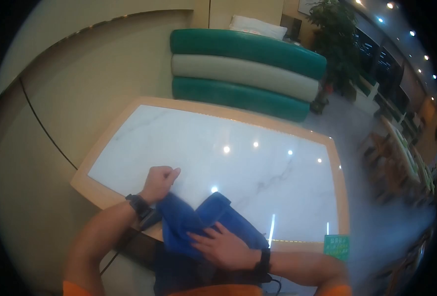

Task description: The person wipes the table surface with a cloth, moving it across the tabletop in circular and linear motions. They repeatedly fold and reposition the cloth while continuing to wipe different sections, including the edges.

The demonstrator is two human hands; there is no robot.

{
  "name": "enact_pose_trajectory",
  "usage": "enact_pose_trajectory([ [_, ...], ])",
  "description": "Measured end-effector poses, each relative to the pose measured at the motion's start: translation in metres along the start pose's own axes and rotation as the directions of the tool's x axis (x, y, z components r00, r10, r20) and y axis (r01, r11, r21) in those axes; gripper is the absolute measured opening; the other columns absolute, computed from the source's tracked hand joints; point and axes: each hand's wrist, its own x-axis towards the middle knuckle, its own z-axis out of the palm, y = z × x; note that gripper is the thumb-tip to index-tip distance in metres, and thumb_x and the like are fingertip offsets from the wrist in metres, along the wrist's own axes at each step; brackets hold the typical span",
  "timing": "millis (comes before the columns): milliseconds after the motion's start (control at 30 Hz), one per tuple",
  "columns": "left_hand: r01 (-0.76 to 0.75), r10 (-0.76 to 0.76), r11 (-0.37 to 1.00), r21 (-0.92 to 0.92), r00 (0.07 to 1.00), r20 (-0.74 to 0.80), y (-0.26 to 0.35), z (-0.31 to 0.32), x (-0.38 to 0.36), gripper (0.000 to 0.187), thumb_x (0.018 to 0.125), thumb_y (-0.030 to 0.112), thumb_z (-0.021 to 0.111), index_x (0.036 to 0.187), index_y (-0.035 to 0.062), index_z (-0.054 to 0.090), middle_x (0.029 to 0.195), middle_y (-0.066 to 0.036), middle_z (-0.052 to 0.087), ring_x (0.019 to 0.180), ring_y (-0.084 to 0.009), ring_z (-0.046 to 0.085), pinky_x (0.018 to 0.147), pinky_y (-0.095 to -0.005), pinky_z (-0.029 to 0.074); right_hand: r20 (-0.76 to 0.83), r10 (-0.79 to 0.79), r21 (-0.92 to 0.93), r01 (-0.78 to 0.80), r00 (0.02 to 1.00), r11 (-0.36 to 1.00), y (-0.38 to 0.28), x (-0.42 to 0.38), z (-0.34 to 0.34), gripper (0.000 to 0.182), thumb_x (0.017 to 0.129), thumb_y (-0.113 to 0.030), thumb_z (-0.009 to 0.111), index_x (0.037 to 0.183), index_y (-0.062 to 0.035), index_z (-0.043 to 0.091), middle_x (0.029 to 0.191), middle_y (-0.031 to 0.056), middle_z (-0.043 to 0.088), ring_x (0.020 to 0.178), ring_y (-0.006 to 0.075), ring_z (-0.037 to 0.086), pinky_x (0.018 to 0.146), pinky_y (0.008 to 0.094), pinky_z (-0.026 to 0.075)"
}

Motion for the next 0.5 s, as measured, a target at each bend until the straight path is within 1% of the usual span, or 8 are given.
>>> enact_pose_trajectory([
  [33,0.023,-0.024,0.999,0.038,0.999,0.025,0.001,-0.005,-0.002,0.046,0.096,0.027,0.067,0.064,-0.004,0.057,0.054,-0.016,0.048,0.049,-0.0238,0.043,0.052,-0.0386,0.038,0.006,-0.02,0.015,0.02,1.0,1.0,-0.004,-0.007,-0.001,0.047,0.087,-0.021,0.068,0.133,-0.0104,0.06,0.156,0.0077,0.046,0.129,0.0296,0.052,0.107,0.0555,0.039],
  [133,0.002,-0.01,0.99,0.144,0.999,0.052,0.014,-0.026,-0.007,0.044,0.093,0.028,0.07,0.065,-0.0036,0.058,0.054,-0.016,0.049,0.05,-0.0229,0.041,0.052,-0.0379,0.038,-0.019,-0.052,0.113,0.054,0.998,0.992,0.002,-0.02,-0.021,0.044,0.091,-0.02,0.061,0.134,-0.0078,0.06,0.148,0.0132,0.052,0.129,0.0346,0.051,0.108,0.0539,0.038],
  [233,0.071,-0.079,0.981,0.181,0.996,0.039,-0.013,-0.054,-0.016,0.04,0.089,0.025,0.073,0.064,-0.0025,0.06,0.054,-0.011,0.05,0.051,-0.0174,0.042,0.052,-0.0348,0.039,0.195,0.162,0.125,-0.188,0.967,0.974,0.049,0.009,-0.022,0.042,0.09,-0.012,0.057,0.132,-0.0062,0.06,0.136,0.0182,0.06,0.125,0.0385,0.054,0.108,0.0529,0.039],
  [300,0.179,-0.188,0.974,0.137,0.98,0.059,-0.033,-0.065,-0.023,0.038,0.088,0.023,0.074,0.063,-0.0018,0.06,0.054,-0.008,0.051,0.052,-0.0153,0.043,0.052,-0.0339,0.04,-0.248,0.187,0.108,-0.164,0.951,0.981,0.125,0.039,-0.005,0.041,0.088,-0.008,0.055,0.128,-0.0046,0.062,0.125,0.0217,0.064,0.121,0.0419,0.055,0.108,0.0536,0.039],
  [333,0.172,-0.179,0.976,0.135,0.983,0.038,-0.041,-0.063,-0.026,0.035,0.087,0.02,0.075,0.063,-0.0008,0.06,0.053,-0.006,0.052,0.052,-0.0134,0.042,0.051,-0.0332,0.039,-0.359,0.218,0.047,-0.216,0.907,0.975,0.166,0.051,-0.004,0.038,0.087,-0.008,0.056,0.124,-0.004,0.064,0.126,0.0218,0.064,0.121,0.0429,0.055,0.109,0.0535,0.039],
  [400,0.159,-0.165,0.979,0.125,0.985,0.042,-0.039,-0.061,-0.03,0.034,0.085,0.019,0.076,0.063,-0.0005,0.059,0.053,-0.006,0.051,0.051,-0.0138,0.042,0.05,-0.0327,0.038,-0.428,0.409,0.043,-0.434,0.806,0.9,0.235,0.077,-0.016,0.035,0.09,-0.011,0.057,0.124,-0.0016,0.064,0.127,0.0215,0.063,0.124,0.043,0.054,0.11,0.0508,0.039],
  [467,0.092,-0.099,0.985,0.148,0.994,0.045,-0.039,-0.06,-0.029,0.033,0.082,0.016,0.078,0.062,0.0003,0.057,0.053,-0.007,0.049,0.049,-0.0158,0.042,0.048,-0.032,0.037,-0.461,0.505,-0.049,-0.589,0.73,0.807,0.319,0.1,-0.011,0.04,0.094,-0.018,0.055,0.13,-0.0031,0.062,0.135,0.0195,0.061,0.13,0.0412,0.051,0.11,0.0499,0.039],
  [500,0.086,-0.094,0.986,0.144,0.994,0.051,-0.042,-0.061,-0.029,0.033,0.082,0.016,0.078,0.062,0.0009,0.056,0.053,-0.007,0.049,0.049,-0.0166,0.043,0.048,-0.032,0.037,-0.363,0.621,-0.058,-0.682,0.695,0.729,0.332,0.117,-0.028,0.044,0.097,-0.023,0.051,0.135,-0.0042,0.059,0.143,0.0181,0.056,0.136,0.0388,0.047,0.112,0.0501,0.037],
])
